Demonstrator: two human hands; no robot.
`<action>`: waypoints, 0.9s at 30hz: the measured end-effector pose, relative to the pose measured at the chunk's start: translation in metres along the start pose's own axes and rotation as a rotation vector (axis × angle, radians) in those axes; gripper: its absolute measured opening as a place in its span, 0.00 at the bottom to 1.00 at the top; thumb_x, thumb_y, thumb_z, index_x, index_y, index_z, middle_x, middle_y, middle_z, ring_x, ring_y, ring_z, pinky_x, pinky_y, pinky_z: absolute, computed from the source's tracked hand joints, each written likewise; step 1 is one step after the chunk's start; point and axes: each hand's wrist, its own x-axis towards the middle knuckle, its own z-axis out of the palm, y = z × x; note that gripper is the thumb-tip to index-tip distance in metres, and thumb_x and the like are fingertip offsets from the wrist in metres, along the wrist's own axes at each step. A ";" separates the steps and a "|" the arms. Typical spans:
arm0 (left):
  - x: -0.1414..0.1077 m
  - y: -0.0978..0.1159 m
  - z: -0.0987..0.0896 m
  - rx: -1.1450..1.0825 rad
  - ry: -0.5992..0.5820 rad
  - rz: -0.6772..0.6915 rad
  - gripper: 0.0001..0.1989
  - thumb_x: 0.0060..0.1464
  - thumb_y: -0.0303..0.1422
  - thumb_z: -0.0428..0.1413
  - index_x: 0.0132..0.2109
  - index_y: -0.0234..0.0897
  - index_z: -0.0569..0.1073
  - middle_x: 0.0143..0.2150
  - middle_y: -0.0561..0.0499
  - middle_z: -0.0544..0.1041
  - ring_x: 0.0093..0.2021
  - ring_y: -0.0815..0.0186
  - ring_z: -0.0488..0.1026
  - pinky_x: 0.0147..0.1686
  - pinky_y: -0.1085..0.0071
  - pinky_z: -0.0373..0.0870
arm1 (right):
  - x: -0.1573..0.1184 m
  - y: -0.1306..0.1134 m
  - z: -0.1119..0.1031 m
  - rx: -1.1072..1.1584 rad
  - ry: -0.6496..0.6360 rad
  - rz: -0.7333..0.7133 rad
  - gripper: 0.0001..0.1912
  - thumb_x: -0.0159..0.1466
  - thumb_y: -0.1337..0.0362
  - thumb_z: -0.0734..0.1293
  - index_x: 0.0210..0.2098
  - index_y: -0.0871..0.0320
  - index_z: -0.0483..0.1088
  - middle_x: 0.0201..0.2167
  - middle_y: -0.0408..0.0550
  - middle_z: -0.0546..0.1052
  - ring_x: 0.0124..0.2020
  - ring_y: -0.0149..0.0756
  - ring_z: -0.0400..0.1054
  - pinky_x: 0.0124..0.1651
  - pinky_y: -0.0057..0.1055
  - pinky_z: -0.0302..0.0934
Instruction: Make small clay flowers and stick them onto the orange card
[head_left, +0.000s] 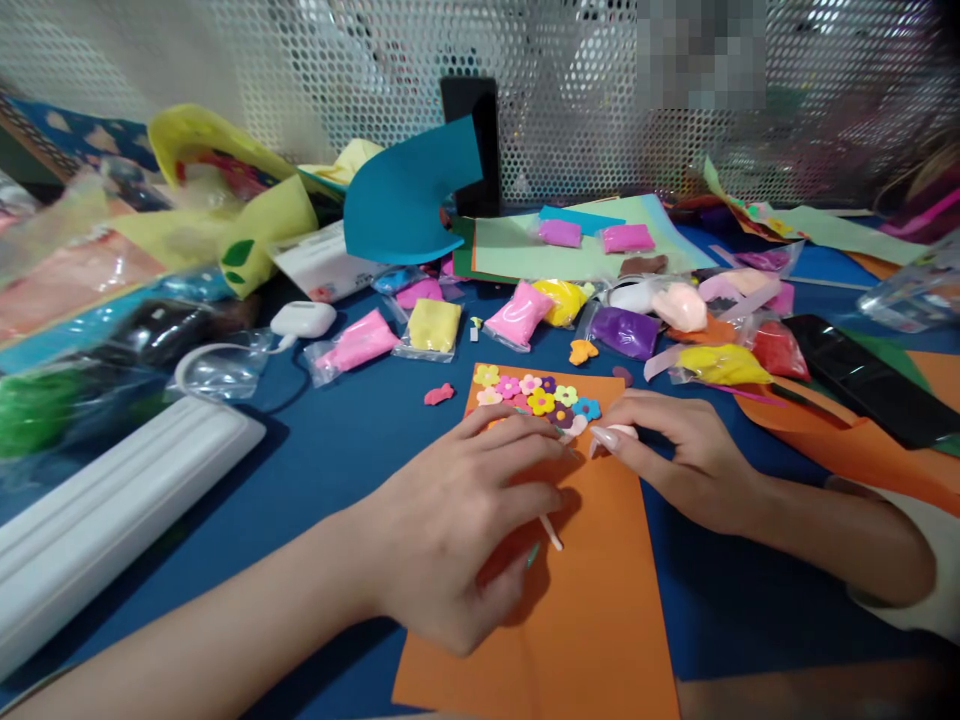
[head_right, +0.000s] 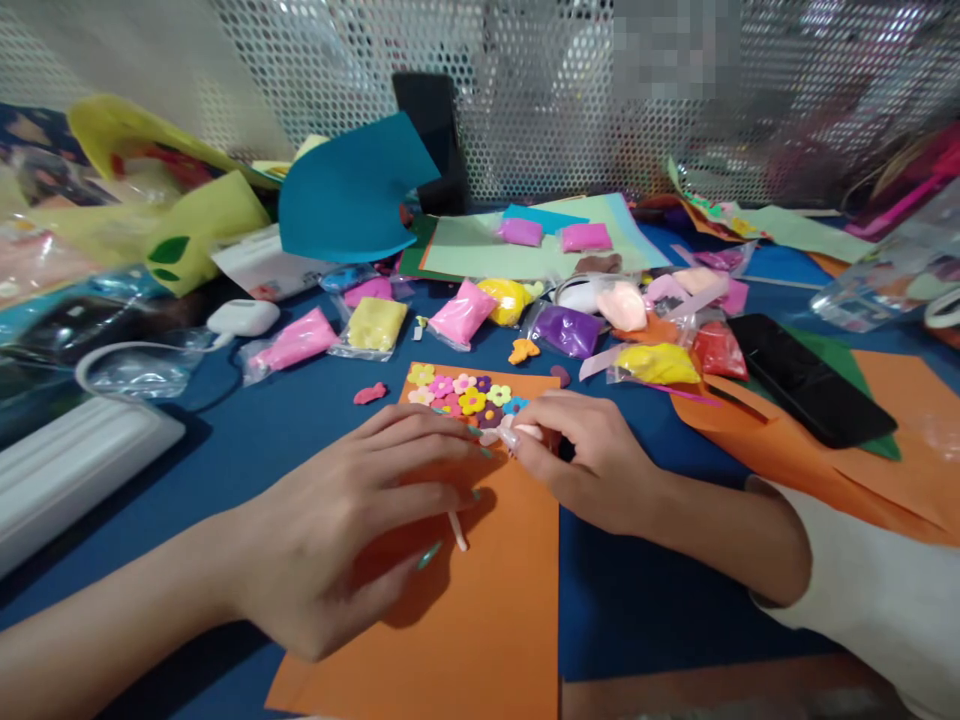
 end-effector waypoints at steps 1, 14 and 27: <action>0.000 0.000 -0.002 -0.020 -0.016 -0.024 0.12 0.44 0.25 0.52 0.39 0.37 0.72 0.48 0.48 0.72 0.52 0.60 0.67 0.53 0.61 0.61 | 0.000 0.000 0.000 0.006 0.002 -0.003 0.11 0.64 0.67 0.58 0.26 0.59 0.65 0.23 0.43 0.72 0.24 0.28 0.64 0.28 0.26 0.55; 0.001 -0.001 -0.001 -0.021 0.012 -0.085 0.08 0.49 0.28 0.53 0.39 0.38 0.72 0.46 0.47 0.72 0.49 0.59 0.67 0.48 0.61 0.66 | 0.001 0.000 0.000 0.024 -0.010 -0.004 0.11 0.64 0.67 0.59 0.26 0.59 0.65 0.22 0.42 0.72 0.24 0.28 0.63 0.28 0.26 0.54; 0.001 -0.005 0.002 -0.032 0.068 -0.047 0.09 0.52 0.25 0.52 0.39 0.38 0.74 0.46 0.47 0.74 0.46 0.61 0.69 0.48 0.61 0.64 | 0.001 -0.001 0.000 0.039 -0.011 -0.013 0.11 0.64 0.68 0.59 0.26 0.61 0.67 0.22 0.44 0.72 0.23 0.28 0.63 0.27 0.26 0.54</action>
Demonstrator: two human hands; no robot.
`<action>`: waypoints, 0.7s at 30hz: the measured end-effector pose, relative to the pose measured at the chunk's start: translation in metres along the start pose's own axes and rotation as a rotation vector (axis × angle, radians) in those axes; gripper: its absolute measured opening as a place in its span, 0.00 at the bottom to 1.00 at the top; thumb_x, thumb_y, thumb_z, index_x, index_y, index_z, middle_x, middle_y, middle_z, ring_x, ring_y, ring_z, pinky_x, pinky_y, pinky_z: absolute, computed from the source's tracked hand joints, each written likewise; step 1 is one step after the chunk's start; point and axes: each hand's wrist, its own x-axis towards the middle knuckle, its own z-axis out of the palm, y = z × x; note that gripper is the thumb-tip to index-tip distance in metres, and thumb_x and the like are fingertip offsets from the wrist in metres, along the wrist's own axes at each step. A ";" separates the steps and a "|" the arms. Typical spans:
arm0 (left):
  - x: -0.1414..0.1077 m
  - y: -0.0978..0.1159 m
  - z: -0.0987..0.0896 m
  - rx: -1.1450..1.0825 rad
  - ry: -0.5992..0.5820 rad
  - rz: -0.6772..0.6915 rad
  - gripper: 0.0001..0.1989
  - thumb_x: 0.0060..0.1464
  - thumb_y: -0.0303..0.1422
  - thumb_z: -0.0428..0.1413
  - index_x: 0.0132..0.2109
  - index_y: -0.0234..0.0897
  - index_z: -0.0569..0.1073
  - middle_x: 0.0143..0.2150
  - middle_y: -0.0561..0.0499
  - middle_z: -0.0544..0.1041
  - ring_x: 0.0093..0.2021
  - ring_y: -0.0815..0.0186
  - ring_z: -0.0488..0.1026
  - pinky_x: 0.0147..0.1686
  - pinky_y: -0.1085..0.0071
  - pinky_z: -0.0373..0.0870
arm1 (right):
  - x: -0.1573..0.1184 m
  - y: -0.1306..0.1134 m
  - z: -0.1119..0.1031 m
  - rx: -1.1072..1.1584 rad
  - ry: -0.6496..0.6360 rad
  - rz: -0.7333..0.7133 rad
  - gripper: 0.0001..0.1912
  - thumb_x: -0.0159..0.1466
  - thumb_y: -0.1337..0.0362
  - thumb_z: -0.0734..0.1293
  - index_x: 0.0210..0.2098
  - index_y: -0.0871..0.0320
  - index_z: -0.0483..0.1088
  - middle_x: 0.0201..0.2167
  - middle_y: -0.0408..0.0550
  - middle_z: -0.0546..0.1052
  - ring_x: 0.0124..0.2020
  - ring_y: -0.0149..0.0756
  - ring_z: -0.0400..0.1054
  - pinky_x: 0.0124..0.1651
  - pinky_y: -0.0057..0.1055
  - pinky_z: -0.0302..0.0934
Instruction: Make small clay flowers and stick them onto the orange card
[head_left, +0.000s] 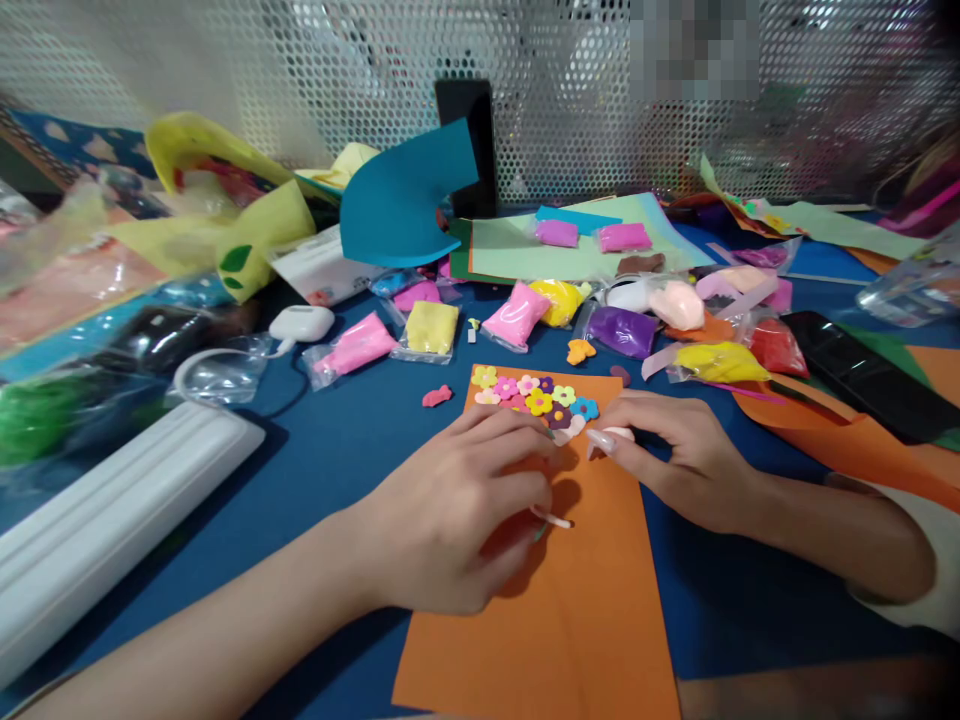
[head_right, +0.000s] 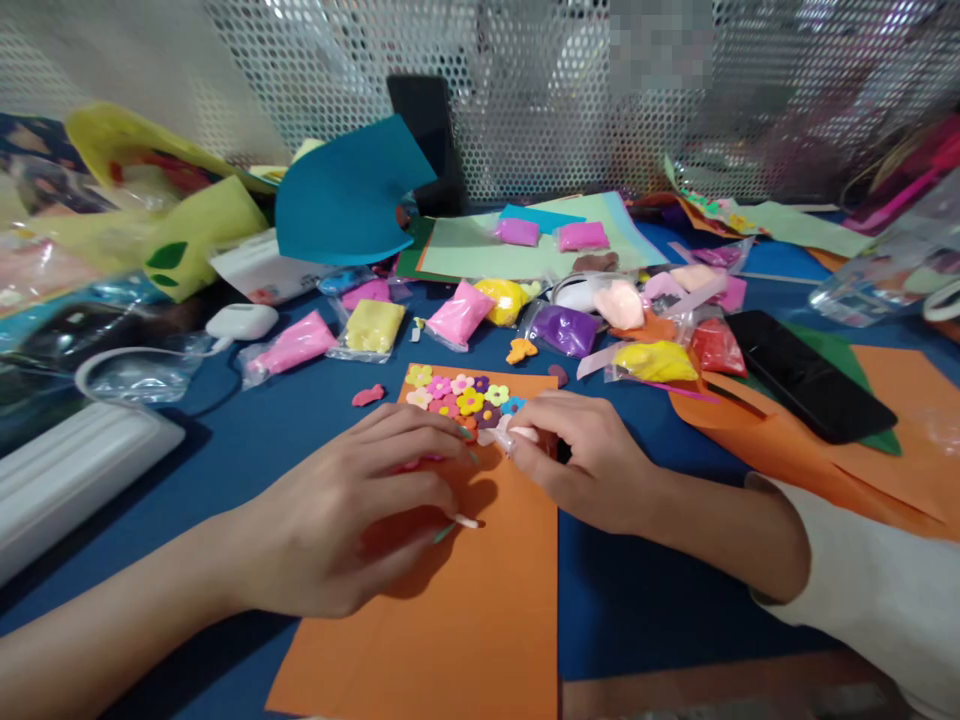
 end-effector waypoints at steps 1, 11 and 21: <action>0.000 0.000 -0.001 0.002 0.011 -0.005 0.09 0.52 0.26 0.52 0.39 0.37 0.74 0.45 0.47 0.74 0.46 0.61 0.69 0.47 0.62 0.65 | 0.000 0.000 0.000 0.000 0.000 0.000 0.11 0.64 0.68 0.59 0.26 0.61 0.67 0.22 0.44 0.72 0.24 0.28 0.63 0.27 0.26 0.54; 0.002 -0.006 0.001 0.148 0.191 -0.051 0.08 0.55 0.28 0.50 0.34 0.36 0.74 0.41 0.46 0.76 0.41 0.62 0.70 0.40 0.63 0.66 | 0.000 0.000 0.000 0.009 0.008 -0.026 0.09 0.63 0.69 0.59 0.26 0.59 0.65 0.23 0.43 0.72 0.24 0.28 0.64 0.28 0.26 0.56; 0.003 -0.005 0.003 0.185 0.158 -0.046 0.07 0.52 0.29 0.53 0.35 0.38 0.75 0.41 0.47 0.75 0.41 0.62 0.70 0.40 0.62 0.64 | 0.000 0.000 0.001 0.016 0.014 -0.031 0.10 0.63 0.69 0.59 0.26 0.59 0.64 0.23 0.42 0.72 0.24 0.28 0.63 0.29 0.26 0.56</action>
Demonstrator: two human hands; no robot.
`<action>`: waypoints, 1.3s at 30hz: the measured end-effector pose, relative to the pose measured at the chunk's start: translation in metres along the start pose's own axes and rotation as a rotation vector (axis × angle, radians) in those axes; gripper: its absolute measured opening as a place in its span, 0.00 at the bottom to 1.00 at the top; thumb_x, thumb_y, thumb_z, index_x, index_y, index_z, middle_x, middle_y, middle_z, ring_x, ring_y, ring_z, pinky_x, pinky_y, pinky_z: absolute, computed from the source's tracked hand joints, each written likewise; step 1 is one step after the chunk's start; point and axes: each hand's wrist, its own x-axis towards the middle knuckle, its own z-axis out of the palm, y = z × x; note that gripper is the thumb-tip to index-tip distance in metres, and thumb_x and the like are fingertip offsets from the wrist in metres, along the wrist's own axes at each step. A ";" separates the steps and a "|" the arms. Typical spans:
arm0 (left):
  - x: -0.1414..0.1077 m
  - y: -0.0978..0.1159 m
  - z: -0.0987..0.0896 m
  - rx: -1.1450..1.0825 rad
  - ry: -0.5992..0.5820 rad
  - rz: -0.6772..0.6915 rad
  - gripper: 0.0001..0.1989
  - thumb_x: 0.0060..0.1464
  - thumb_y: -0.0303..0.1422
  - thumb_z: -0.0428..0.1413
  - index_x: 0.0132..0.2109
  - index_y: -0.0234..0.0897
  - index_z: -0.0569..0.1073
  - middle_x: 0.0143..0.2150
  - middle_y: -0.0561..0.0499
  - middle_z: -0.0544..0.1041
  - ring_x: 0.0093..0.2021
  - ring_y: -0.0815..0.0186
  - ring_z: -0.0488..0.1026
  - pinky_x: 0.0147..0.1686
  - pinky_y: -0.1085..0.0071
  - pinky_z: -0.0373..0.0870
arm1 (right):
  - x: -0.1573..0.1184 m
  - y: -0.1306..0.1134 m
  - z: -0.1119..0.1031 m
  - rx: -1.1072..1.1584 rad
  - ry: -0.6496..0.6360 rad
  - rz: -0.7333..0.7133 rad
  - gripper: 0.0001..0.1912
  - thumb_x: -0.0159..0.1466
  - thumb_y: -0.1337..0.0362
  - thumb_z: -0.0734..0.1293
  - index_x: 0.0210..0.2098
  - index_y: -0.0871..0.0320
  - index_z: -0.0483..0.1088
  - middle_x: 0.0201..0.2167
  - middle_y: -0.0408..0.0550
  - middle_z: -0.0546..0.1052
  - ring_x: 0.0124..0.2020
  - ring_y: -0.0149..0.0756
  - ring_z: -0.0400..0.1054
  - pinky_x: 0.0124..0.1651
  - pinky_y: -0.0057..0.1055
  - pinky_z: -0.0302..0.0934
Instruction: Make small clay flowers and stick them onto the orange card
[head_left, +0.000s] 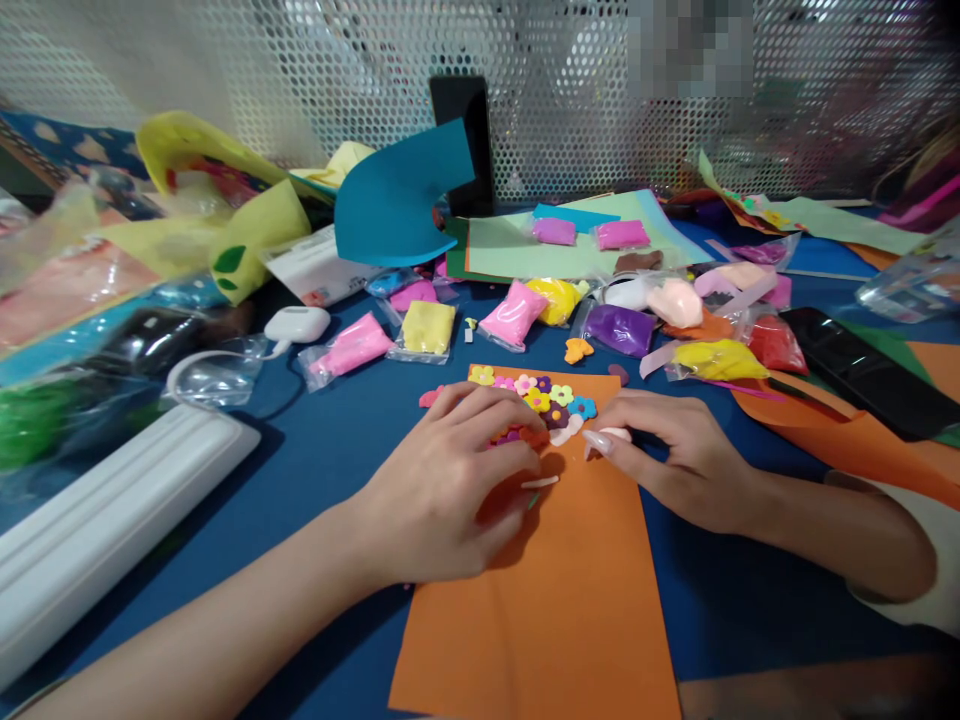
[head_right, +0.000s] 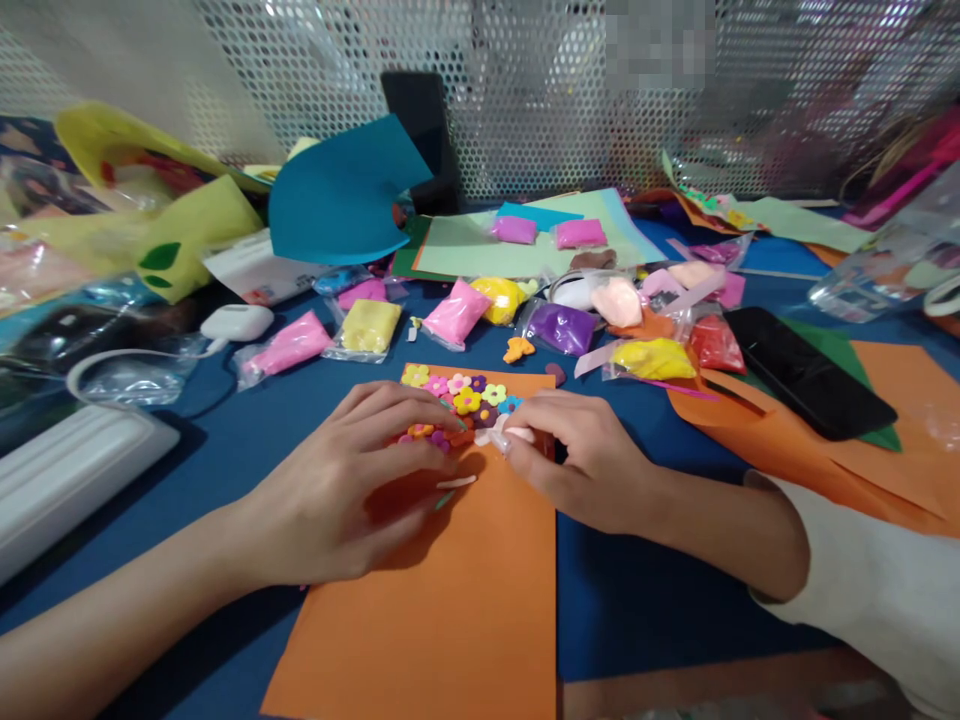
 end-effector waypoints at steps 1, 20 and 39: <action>0.000 0.001 0.000 -0.002 0.001 0.001 0.07 0.53 0.29 0.52 0.35 0.37 0.75 0.41 0.47 0.76 0.40 0.62 0.70 0.40 0.63 0.65 | 0.000 0.000 0.000 0.002 0.001 -0.005 0.09 0.63 0.69 0.59 0.26 0.59 0.64 0.23 0.42 0.71 0.24 0.28 0.63 0.28 0.26 0.56; 0.001 -0.001 0.015 0.136 0.161 -0.078 0.05 0.54 0.30 0.53 0.32 0.37 0.73 0.37 0.49 0.77 0.39 0.62 0.71 0.40 0.62 0.62 | 0.000 -0.001 -0.001 0.008 0.022 -0.130 0.07 0.62 0.72 0.60 0.31 0.59 0.68 0.27 0.47 0.73 0.34 0.33 0.66 0.37 0.30 0.62; 0.001 -0.001 0.015 0.179 0.173 -0.051 0.07 0.56 0.30 0.51 0.31 0.37 0.73 0.37 0.49 0.77 0.38 0.64 0.71 0.39 0.64 0.62 | -0.003 0.000 0.000 -0.152 -0.076 -0.318 0.07 0.60 0.70 0.62 0.31 0.59 0.72 0.44 0.48 0.77 0.56 0.44 0.63 0.56 0.42 0.59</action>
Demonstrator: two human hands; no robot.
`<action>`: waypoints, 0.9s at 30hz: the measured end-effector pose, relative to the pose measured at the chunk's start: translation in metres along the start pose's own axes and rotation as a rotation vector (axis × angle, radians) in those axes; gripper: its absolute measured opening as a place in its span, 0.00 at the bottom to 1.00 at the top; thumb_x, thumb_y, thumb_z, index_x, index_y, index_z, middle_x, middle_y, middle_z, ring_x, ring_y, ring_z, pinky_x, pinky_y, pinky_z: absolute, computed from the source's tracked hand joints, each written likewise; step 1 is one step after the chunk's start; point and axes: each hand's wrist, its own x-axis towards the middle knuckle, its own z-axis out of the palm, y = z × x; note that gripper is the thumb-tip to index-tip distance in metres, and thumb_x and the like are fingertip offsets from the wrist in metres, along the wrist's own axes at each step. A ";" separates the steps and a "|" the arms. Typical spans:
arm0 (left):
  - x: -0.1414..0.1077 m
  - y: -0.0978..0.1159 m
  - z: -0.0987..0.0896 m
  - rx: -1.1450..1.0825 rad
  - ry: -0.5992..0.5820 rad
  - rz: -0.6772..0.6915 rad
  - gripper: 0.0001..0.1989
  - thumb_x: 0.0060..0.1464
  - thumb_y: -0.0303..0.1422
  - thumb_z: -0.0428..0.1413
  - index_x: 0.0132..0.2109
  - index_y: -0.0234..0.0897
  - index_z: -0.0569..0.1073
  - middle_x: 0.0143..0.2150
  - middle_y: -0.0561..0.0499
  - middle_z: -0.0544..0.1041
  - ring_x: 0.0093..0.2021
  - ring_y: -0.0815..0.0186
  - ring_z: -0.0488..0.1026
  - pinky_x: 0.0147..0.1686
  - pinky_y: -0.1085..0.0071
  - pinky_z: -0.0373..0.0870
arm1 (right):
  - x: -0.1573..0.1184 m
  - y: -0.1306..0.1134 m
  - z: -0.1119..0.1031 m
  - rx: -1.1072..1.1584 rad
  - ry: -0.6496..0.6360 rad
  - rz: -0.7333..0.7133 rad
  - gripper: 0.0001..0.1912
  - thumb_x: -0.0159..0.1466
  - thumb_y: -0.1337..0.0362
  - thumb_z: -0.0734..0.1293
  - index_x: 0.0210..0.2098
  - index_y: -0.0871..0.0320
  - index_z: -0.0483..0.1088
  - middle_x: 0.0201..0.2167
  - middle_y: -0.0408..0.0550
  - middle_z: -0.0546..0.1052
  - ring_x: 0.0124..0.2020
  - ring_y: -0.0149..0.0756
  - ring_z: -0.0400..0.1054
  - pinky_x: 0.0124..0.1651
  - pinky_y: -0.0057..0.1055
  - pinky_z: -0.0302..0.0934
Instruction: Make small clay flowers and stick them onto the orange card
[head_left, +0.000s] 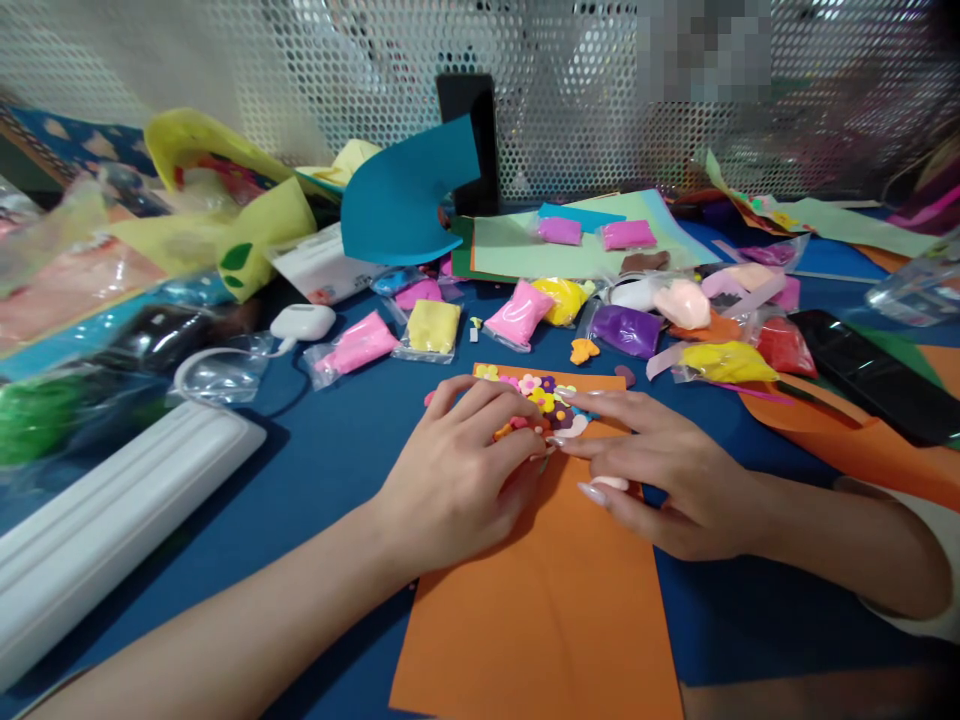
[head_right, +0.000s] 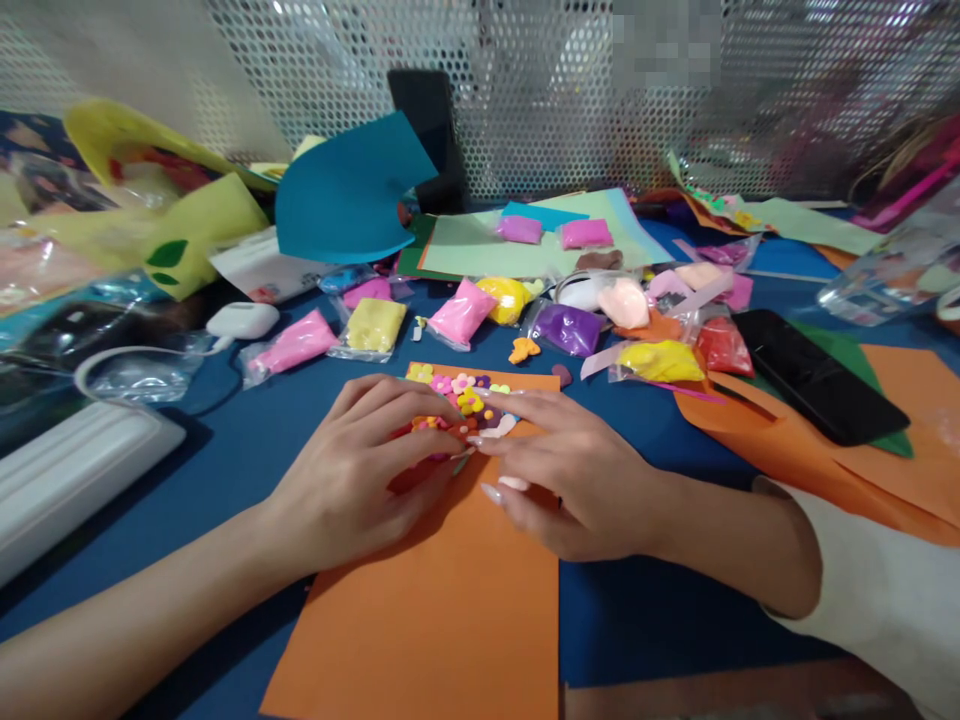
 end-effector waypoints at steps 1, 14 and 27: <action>0.000 0.000 0.000 0.000 0.000 0.001 0.08 0.56 0.30 0.51 0.31 0.37 0.73 0.37 0.49 0.77 0.38 0.64 0.71 0.39 0.64 0.62 | 0.000 0.000 0.000 -0.003 0.016 0.000 0.07 0.60 0.70 0.62 0.33 0.59 0.72 0.44 0.48 0.77 0.56 0.44 0.63 0.56 0.42 0.59; 0.000 0.000 -0.003 -0.004 0.016 0.009 0.09 0.56 0.30 0.50 0.33 0.36 0.74 0.37 0.48 0.77 0.38 0.61 0.71 0.39 0.60 0.63 | 0.000 0.000 0.001 -0.030 -0.039 -0.006 0.09 0.61 0.69 0.61 0.34 0.62 0.73 0.43 0.51 0.77 0.55 0.44 0.64 0.56 0.41 0.60; -0.005 -0.003 -0.011 0.057 -0.112 0.163 0.16 0.55 0.36 0.51 0.48 0.35 0.73 0.50 0.43 0.74 0.52 0.52 0.68 0.51 0.53 0.60 | 0.002 -0.001 -0.002 -0.025 0.119 0.036 0.09 0.61 0.71 0.60 0.32 0.59 0.71 0.39 0.49 0.78 0.53 0.38 0.67 0.56 0.36 0.61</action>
